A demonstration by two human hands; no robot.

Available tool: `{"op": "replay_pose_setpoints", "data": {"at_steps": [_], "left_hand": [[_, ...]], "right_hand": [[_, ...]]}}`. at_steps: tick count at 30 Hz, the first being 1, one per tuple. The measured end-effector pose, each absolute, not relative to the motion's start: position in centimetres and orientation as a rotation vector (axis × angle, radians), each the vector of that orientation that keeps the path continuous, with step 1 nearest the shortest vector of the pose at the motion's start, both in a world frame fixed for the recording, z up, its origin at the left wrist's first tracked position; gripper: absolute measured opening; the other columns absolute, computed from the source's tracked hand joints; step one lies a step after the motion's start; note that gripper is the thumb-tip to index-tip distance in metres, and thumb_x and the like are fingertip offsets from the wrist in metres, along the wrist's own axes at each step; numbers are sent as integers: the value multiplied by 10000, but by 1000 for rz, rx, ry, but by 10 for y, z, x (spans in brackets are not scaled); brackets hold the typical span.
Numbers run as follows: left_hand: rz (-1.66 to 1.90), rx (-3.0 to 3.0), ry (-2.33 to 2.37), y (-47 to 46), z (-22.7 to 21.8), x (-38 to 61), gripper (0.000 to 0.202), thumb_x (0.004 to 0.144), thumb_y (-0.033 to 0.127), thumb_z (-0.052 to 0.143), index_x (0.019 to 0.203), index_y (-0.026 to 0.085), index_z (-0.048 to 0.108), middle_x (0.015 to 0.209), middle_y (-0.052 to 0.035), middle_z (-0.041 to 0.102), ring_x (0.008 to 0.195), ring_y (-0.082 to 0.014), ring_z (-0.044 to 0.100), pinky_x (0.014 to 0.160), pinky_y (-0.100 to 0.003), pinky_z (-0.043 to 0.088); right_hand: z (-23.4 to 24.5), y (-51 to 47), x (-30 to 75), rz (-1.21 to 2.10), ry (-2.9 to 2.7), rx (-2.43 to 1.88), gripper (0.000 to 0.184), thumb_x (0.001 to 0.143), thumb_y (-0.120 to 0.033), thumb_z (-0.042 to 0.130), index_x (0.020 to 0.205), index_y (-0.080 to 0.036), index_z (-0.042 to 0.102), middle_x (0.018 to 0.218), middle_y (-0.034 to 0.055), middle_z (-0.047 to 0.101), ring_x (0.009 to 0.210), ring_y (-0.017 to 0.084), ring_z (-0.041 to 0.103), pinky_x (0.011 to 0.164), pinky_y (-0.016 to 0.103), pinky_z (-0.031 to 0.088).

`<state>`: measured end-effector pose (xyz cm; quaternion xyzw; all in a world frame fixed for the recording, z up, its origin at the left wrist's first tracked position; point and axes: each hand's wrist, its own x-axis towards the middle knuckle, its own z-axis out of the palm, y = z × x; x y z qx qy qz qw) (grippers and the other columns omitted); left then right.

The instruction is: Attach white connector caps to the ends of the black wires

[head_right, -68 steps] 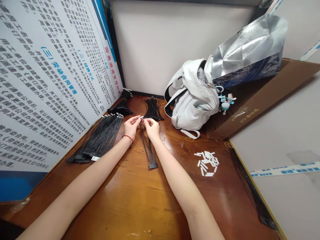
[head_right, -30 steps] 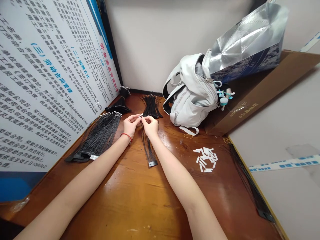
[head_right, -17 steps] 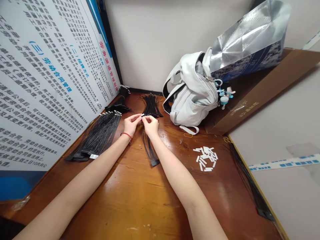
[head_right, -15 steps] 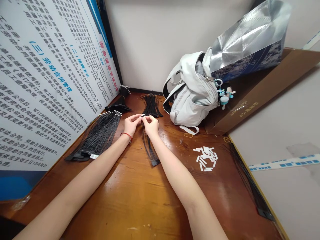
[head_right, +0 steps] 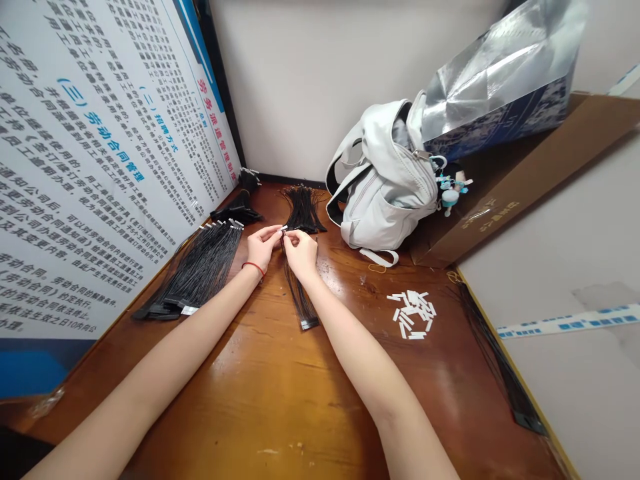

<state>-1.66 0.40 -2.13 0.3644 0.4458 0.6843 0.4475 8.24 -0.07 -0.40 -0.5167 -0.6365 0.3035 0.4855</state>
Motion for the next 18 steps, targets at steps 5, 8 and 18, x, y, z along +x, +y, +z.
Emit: {"op": "replay_pose_setpoints", "data": {"at_steps": [5, 8, 18], "left_hand": [[1716, 793, 1138, 6, -20, -17, 232, 616, 218, 687, 821, 115, 649, 762, -68, 681, 636, -138, 635, 633, -271, 534], [1731, 770, 1157, 6, -19, -16, 197, 633, 190, 664, 811, 112, 635, 725, -52, 665, 558, -114, 610, 572, -244, 521], [1802, 694, 1177, 3, -13, -14, 125, 664, 118, 585, 787, 96, 602, 653, -23, 623, 484, -94, 575, 490, -208, 480]], "right_hand": [[4, -35, 102, 676, -1774, -1401, 142, 726, -100, 545, 802, -158, 650, 689, 12, 660, 620, 132, 596, 640, 228, 455], [7, -75, 124, 647, -1958, -1474, 181, 724, -93, 554, 862, -173, 639, 658, -7, 638, 595, 132, 576, 617, 236, 432], [11, -147, 157, 686, -1996, -1431, 142, 770, -101, 544, 848, -186, 628, 805, 22, 653, 707, 139, 589, 656, 248, 451]]}}
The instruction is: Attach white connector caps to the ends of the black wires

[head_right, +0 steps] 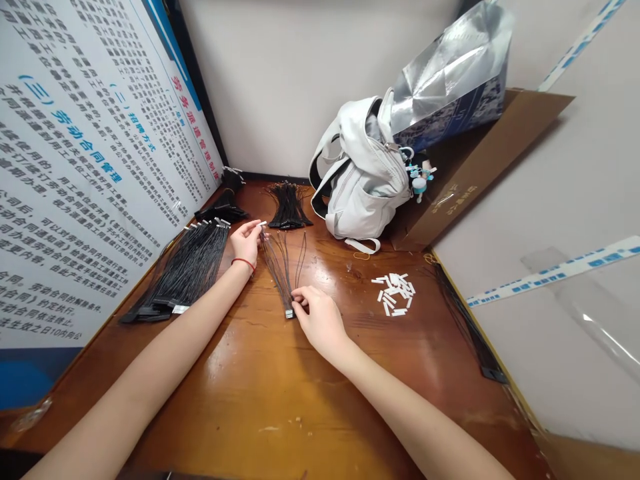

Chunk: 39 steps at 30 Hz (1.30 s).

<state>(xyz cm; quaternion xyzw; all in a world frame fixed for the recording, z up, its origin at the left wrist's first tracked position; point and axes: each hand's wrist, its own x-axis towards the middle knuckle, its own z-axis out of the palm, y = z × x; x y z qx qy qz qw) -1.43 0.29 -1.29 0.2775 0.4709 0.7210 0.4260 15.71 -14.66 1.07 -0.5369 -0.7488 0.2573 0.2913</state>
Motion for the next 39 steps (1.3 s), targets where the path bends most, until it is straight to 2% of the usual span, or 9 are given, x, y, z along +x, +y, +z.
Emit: {"op": "replay_pose_setpoints", "data": {"at_steps": [12, 17, 22, 29, 32, 35, 39], "left_hand": [[1792, 703, 1171, 5, -14, -16, 122, 663, 123, 598, 783, 101, 603, 677, -34, 635, 496, -95, 578, 502, -211, 484], [1788, 718, 1184, 4, -14, -17, 120, 665, 126, 596, 784, 105, 606, 693, -37, 633, 499, -93, 571, 501, -215, 480], [1784, 745, 1190, 4, -15, -17, 134, 667, 158, 603, 793, 113, 608, 690, -32, 626, 507, -94, 567, 496, -211, 467], [1794, 786, 1207, 6, -17, -18, 149, 663, 194, 608, 792, 119, 611, 710, -37, 629, 514, -90, 558, 507, -213, 462], [1782, 799, 1206, 8, -20, -20, 166, 655, 205, 616, 798, 121, 617, 754, -52, 642, 611, -118, 602, 576, -231, 494], [1770, 790, 1201, 9, -20, -20, 170, 658, 197, 609, 811, 122, 620, 779, -59, 651, 677, -131, 621, 622, -239, 508], [1759, 768, 1236, 7, -17, -19, 155, 682, 160, 569, 823, 120, 620, 728, -40, 647, 555, -95, 581, 566, -217, 490]], "right_hand": [[17, -137, 158, 906, -1882, -1458, 198, 694, -69, 539, 816, -169, 660, 701, 1, 654, 623, 114, 582, 601, 212, 449], [21, -130, 151, 817, -2025, -1562, 204, 653, -52, 542, 756, -187, 654, 661, -23, 631, 591, 105, 557, 569, 197, 403], [22, -103, 135, 657, -2113, -1691, 127, 728, -124, 559, 726, -206, 657, 616, -24, 625, 581, 118, 562, 544, 208, 357], [17, -36, 102, 504, -2088, -1740, 125, 814, -225, 551, 788, -192, 669, 805, 72, 681, 771, 202, 627, 660, 265, 428], [18, -15, 85, 455, -2146, -1745, 135, 823, -267, 561, 810, -178, 661, 882, 116, 676, 866, 240, 622, 707, 295, 446], [20, -4, 73, 450, -2211, -1759, 156, 851, -221, 512, 842, -144, 647, 951, 164, 659, 938, 264, 606, 745, 321, 451], [15, -3, 73, 516, -2114, -1764, 162, 862, -161, 465, 896, -102, 612, 980, 202, 643, 962, 280, 604, 785, 349, 451]]}}
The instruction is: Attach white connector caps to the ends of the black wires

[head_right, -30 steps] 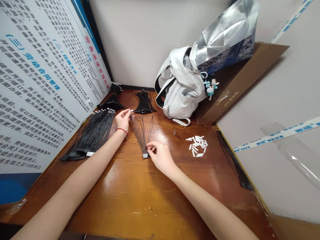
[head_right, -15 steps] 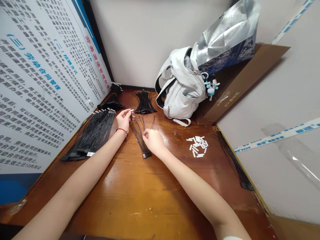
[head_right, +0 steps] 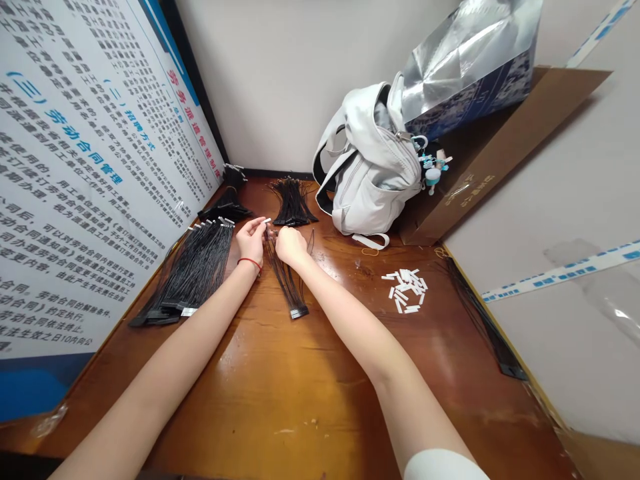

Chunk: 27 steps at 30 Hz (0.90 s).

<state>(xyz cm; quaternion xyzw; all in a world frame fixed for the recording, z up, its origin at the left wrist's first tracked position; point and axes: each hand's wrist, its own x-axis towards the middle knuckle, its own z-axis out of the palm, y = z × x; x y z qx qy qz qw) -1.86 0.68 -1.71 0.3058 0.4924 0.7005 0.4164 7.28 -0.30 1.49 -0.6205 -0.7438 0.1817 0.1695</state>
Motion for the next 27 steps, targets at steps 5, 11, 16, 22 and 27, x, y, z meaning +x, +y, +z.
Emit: {"op": "replay_pose_setpoints", "data": {"at_steps": [5, 11, 16, 22, 27], "left_hand": [[1770, 764, 1243, 4, -13, -16, 144, 697, 151, 558, 822, 115, 619, 711, -36, 644, 518, -86, 565, 527, -203, 467], [1762, 788, 1227, 4, -15, -16, 138, 682, 147, 580, 807, 119, 630, 731, -44, 658, 554, -98, 585, 545, -212, 484], [1742, 867, 1174, 5, -19, -17, 154, 647, 154, 633, 795, 118, 656, 794, -70, 679, 717, -135, 635, 701, -257, 516], [1736, 904, 1147, 4, -20, -17, 198, 629, 192, 672, 815, 124, 671, 831, -81, 691, 755, -156, 647, 705, -273, 519], [1762, 882, 1124, 3, -17, -16, 198, 623, 181, 668, 811, 119, 674, 817, -83, 693, 737, -158, 649, 685, -273, 520]], "right_hand": [[-7, 1, 87, 837, -1554, -1481, 109, 839, -159, 499, 900, -127, 583, 782, 74, 672, 788, 180, 646, 791, 310, 474], [-16, 8, 93, 1248, -1221, -1067, 121, 752, -254, 596, 806, -147, 619, 763, 36, 666, 740, 147, 632, 737, 278, 503], [-14, 7, 91, 1215, -1247, -991, 194, 706, -341, 631, 755, -153, 624, 770, 39, 668, 758, 158, 625, 746, 285, 499], [-17, 7, 91, 1144, -1276, -1029, 230, 691, -381, 629, 742, -158, 607, 799, 47, 670, 801, 169, 625, 756, 286, 495], [-19, 5, 90, 1113, -1324, -997, 230, 685, -378, 625, 743, -156, 606, 798, 45, 668, 776, 163, 621, 777, 289, 487]]}}
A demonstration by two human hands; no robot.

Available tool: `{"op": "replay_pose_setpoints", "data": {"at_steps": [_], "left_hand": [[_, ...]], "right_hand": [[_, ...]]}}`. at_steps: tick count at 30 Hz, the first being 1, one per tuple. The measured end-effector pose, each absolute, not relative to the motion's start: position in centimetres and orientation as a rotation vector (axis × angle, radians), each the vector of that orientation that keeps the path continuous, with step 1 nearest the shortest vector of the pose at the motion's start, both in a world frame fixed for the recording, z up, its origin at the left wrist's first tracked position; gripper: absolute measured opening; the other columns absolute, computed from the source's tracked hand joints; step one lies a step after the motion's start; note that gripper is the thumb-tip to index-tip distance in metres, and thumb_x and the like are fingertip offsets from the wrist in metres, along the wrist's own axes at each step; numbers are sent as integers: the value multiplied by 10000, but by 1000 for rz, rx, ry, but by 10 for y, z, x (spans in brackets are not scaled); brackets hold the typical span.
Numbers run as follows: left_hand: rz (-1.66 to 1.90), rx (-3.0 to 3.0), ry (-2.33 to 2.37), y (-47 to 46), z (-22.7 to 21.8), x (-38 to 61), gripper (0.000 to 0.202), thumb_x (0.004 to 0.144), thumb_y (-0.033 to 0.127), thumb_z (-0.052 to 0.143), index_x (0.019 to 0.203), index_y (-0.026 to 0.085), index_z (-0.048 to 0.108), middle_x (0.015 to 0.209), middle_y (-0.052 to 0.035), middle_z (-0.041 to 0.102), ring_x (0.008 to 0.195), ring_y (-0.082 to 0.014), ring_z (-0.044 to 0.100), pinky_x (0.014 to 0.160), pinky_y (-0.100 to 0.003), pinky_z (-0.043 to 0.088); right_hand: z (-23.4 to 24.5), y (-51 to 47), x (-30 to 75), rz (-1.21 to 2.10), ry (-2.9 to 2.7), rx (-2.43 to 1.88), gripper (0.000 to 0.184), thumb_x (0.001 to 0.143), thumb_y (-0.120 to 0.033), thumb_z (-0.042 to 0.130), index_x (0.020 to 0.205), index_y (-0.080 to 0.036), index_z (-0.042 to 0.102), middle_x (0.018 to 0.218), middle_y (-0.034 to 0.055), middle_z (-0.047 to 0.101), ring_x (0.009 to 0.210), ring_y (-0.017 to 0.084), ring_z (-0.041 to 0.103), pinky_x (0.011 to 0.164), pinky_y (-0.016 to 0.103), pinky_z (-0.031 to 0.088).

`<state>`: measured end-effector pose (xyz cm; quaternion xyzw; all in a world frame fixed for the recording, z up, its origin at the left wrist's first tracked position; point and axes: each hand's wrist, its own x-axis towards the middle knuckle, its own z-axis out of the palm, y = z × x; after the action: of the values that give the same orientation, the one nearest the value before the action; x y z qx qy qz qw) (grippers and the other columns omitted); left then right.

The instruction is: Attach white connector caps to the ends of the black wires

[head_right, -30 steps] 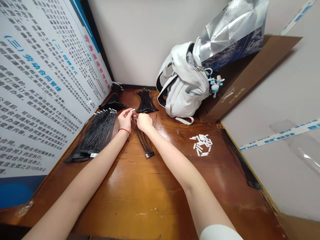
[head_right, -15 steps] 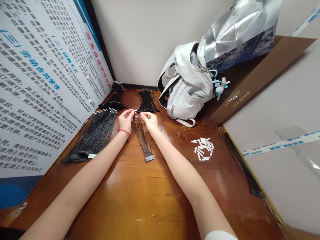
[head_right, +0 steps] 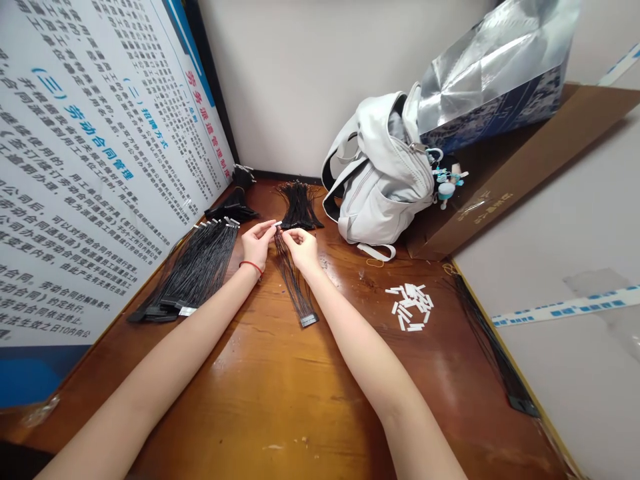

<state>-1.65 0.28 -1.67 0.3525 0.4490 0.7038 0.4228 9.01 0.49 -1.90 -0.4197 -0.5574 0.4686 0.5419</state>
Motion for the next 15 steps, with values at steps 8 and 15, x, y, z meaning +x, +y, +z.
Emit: {"op": "replay_pose_setpoints", "data": {"at_steps": [8, 15], "left_hand": [[1765, 887, 1107, 3, -17, -16, 214, 626, 211, 678, 822, 123, 675, 831, -84, 693, 743, -158, 648, 704, -284, 522], [1757, 918, 1118, 2, -17, -16, 202, 631, 213, 676, 816, 129, 678, 826, -81, 693, 754, -162, 648, 693, -279, 523]], "right_hand": [[-20, 5, 90, 1061, -1364, -1040, 234, 697, -387, 610, 732, -155, 600, 774, 45, 662, 756, 166, 618, 757, 288, 489], [-21, 6, 90, 1035, -1366, -1076, 219, 702, -377, 600, 725, -159, 598, 762, 41, 658, 742, 163, 617, 741, 278, 489]]}}
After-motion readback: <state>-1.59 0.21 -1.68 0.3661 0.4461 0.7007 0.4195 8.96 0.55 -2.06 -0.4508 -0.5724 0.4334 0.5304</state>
